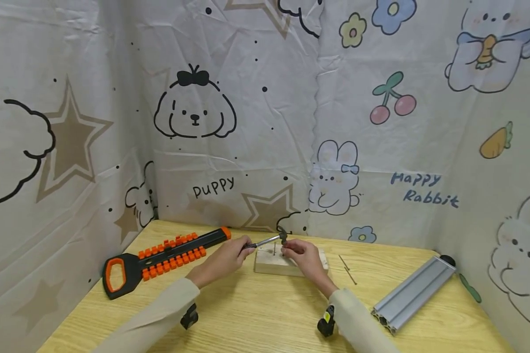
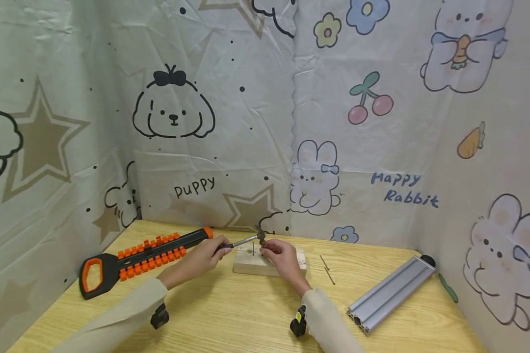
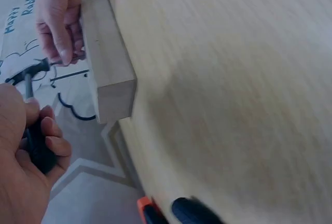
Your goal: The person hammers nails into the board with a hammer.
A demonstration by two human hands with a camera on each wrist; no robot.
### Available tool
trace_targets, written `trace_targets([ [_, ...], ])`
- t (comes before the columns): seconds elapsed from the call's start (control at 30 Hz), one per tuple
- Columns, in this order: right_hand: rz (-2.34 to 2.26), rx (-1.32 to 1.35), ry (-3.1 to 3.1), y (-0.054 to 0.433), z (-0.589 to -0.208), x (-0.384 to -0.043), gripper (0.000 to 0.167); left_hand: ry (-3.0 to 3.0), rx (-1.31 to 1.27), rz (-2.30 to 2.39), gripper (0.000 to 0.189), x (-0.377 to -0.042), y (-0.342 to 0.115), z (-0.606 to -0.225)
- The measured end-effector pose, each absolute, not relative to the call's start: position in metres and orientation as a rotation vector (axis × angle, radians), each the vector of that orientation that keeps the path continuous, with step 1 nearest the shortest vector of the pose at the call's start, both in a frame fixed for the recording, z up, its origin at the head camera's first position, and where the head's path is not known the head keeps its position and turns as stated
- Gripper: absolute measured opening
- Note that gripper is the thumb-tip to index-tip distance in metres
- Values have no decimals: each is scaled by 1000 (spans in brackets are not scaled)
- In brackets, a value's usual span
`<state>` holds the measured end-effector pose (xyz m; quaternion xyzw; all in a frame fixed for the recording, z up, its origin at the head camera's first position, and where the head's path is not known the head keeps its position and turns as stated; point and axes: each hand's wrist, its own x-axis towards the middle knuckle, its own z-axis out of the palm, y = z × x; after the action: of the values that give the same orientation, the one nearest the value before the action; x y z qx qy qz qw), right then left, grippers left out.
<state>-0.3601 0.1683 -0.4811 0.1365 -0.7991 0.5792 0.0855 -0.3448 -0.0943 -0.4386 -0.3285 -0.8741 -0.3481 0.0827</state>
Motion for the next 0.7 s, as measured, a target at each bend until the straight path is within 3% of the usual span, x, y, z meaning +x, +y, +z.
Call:
trace_targets([
  [0.7,1689,407,-2400,169,-479,-358,16,-2585,-897,-1040,9,-337,-89,-442],
])
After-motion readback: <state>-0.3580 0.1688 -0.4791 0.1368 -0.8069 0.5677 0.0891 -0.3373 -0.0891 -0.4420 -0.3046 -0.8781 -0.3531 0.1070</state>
